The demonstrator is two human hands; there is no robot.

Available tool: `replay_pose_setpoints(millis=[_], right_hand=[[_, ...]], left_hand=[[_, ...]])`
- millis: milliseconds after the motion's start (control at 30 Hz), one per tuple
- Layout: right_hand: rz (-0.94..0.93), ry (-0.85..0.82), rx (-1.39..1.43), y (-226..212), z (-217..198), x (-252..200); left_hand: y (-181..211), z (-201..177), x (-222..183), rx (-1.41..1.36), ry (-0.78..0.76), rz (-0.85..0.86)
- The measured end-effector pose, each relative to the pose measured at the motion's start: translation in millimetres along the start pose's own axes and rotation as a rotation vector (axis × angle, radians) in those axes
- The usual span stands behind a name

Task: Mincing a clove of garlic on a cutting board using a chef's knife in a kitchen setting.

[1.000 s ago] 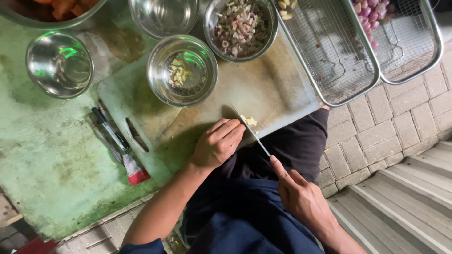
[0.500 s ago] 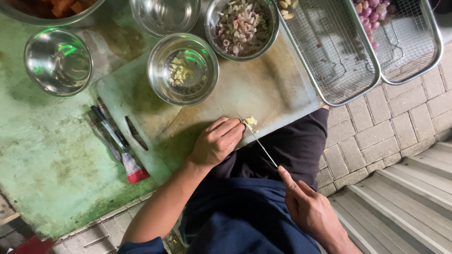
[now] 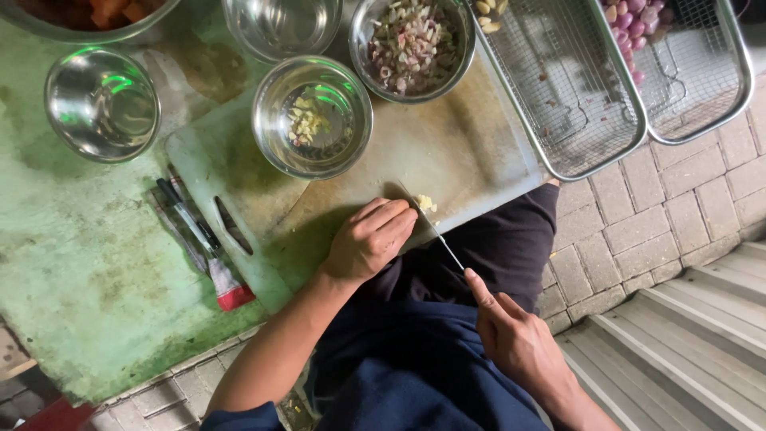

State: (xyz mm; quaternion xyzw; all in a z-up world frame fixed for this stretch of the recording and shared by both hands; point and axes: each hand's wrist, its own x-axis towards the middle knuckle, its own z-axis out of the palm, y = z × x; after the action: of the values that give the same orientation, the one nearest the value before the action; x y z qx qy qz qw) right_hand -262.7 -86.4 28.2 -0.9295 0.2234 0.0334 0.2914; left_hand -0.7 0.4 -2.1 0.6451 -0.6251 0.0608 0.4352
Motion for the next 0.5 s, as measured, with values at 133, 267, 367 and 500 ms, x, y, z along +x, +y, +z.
replay_pose_setpoints(millis=[133, 267, 367, 500], right_hand=[[0.053, -0.014, 0.066, 3, -1, -6], [0.104, -0.035, 0.052, -2, -7, -11], [0.113, -0.056, 0.039, -3, -8, -14], [0.114, -0.068, -0.007, -3, -6, -17]], left_hand=[[0, 1, -4, 0.007, -0.002, -0.015], [0, 1, -4, 0.006, -0.01, -0.015], [1, 1, -1, -0.007, -0.001, -0.011], [1, 1, -3, 0.023, -0.008, 0.004]])
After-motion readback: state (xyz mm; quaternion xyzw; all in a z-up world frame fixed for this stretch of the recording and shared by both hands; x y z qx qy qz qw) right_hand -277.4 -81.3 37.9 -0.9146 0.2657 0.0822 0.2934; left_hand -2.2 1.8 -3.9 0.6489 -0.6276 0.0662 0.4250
